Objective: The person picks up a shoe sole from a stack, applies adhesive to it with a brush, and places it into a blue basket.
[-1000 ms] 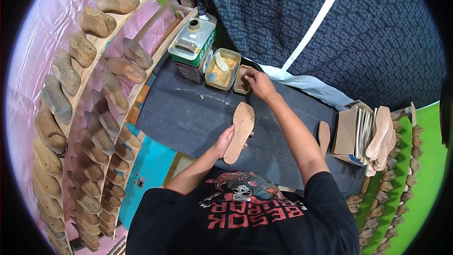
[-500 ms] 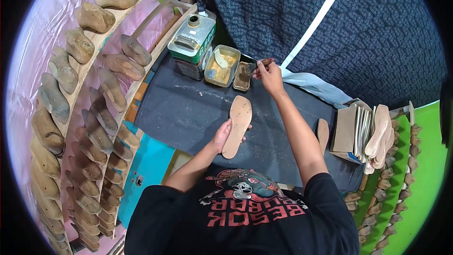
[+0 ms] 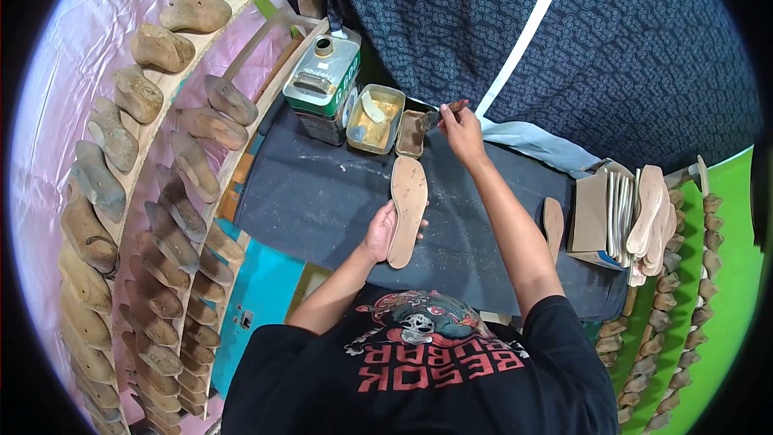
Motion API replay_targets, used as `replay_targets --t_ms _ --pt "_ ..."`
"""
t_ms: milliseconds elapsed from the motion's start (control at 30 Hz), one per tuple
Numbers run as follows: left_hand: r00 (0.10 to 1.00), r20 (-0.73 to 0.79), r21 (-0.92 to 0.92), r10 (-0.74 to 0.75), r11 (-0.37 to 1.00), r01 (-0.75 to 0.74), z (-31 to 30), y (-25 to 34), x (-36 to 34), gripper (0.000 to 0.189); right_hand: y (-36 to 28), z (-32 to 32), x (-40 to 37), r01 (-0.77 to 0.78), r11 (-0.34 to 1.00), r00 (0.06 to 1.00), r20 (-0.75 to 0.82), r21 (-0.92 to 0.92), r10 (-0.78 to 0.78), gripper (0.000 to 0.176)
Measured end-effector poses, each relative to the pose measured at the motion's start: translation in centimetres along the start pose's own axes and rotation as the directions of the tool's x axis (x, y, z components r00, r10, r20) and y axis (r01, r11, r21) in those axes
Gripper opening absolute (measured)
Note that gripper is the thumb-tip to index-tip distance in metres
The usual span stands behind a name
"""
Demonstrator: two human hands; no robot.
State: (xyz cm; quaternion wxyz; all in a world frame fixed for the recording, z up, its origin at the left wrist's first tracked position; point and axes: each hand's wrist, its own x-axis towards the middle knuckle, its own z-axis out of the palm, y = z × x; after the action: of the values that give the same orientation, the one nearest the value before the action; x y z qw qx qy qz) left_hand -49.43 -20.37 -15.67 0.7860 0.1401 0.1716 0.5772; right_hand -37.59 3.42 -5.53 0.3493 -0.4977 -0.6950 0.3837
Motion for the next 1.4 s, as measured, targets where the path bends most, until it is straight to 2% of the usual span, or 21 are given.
replay_targets --t_ms 133,200,333,400,500,533,633,700,767,833,933,967,1033,1233,1300,1333,1400 --pt "1.000 -0.001 0.019 0.031 0.999 -0.031 0.3 0.2 0.2 0.061 -0.2 0.2 -0.2 -0.043 0.998 0.999 -0.030 0.051 0.044 0.040" --pt "0.999 -0.026 0.033 0.034 0.999 -0.033 0.2 0.2 0.1 0.061 -0.1 0.5 -0.4 0.063 0.997 0.997 -0.047 -0.033 -0.064 0.040" --pt "1.000 0.007 0.059 0.024 0.998 -0.024 -0.5 -0.1 -0.1 0.064 -0.7 0.5 -0.8 0.001 1.000 1.000 -0.030 -0.025 -0.002 0.040" --pt "0.999 0.030 0.052 0.021 0.998 -0.022 -0.8 -0.2 -0.5 0.065 -0.9 0.9 -1.7 0.150 0.980 0.989 0.013 -0.134 -0.150 0.038" --pt "0.998 0.054 -0.036 0.025 0.999 -0.023 -1.0 -0.3 -1.0 0.066 -0.5 2.3 -3.5 0.164 0.980 0.986 0.006 -0.112 -0.164 0.035" --pt "0.997 0.071 -0.091 0.026 0.996 -0.020 -0.8 -0.3 -1.3 0.067 -0.3 2.8 -4.0 0.149 0.988 0.988 -0.033 -0.044 -0.150 0.033" --pt "0.997 0.076 -0.169 0.034 0.985 -0.021 -0.7 -0.3 -1.8 0.070 -0.2 3.4 -4.8 0.118 0.985 0.990 -0.068 -0.127 -0.127 0.033" --pt "0.997 0.065 -0.183 0.027 0.983 -0.015 -0.8 -0.1 -2.2 0.074 0.2 3.4 -5.1 0.098 0.993 0.989 -0.102 -0.061 -0.104 0.033" --pt "0.994 0.101 -0.231 0.047 0.973 -0.022 -0.6 0.0 -2.2 0.075 1.6 3.0 -4.3 -0.001 1.000 0.990 -0.139 -0.006 0.000 0.032" --pt "0.994 0.094 -0.223 0.049 0.974 -0.026 -0.5 0.0 -2.1 0.074 2.0 2.2 -4.2 0.020 0.997 0.991 -0.130 0.077 -0.010 0.035" --pt "0.994 0.098 -0.212 0.044 0.977 -0.022 -0.2 0.1 -1.4 0.074 1.6 0.9 -4.3 0.023 0.846 0.989 -0.134 0.532 0.058 0.043" --pt "0.993 0.109 -0.213 0.042 0.977 -0.018 0.0 0.1 -1.2 0.073 1.3 0.3 -4.9 0.024 0.846 0.988 -0.142 0.533 0.061 0.043" --pt "0.989 0.147 -0.187 0.037 0.982 -0.009 -0.2 0.0 -0.2 0.072 0.6 -1.0 -6.4 -0.158 0.707 0.945 -0.102 0.690 0.311 0.049" --pt "0.981 0.192 -0.150 -0.008 0.988 0.037 0.9 -0.1 1.5 0.073 -0.3 -2.8 -11.3 -0.181 0.672 0.940 -0.074 0.718 0.333 0.051" --pt "0.986 0.166 -0.289 -0.032 0.954 0.080 2.4 0.0 1.7 0.074 -0.6 -3.4 -12.2 -0.120 0.699 0.972 -0.059 0.705 0.226 0.046" --pt "0.985 0.165 -0.286 -0.043 0.954 0.090 2.8 -0.2 1.7 0.074 -0.5 -3.5 -12.3 -0.120 0.695 0.970 -0.064 0.709 0.233 0.046" --pt "0.978 0.193 -0.301 -0.082 0.944 0.138 3.3 -0.4 2.0 0.078 -0.9 -4.0 -12.2 -0.021 0.859 0.995 -0.074 0.511 0.069 0.037"
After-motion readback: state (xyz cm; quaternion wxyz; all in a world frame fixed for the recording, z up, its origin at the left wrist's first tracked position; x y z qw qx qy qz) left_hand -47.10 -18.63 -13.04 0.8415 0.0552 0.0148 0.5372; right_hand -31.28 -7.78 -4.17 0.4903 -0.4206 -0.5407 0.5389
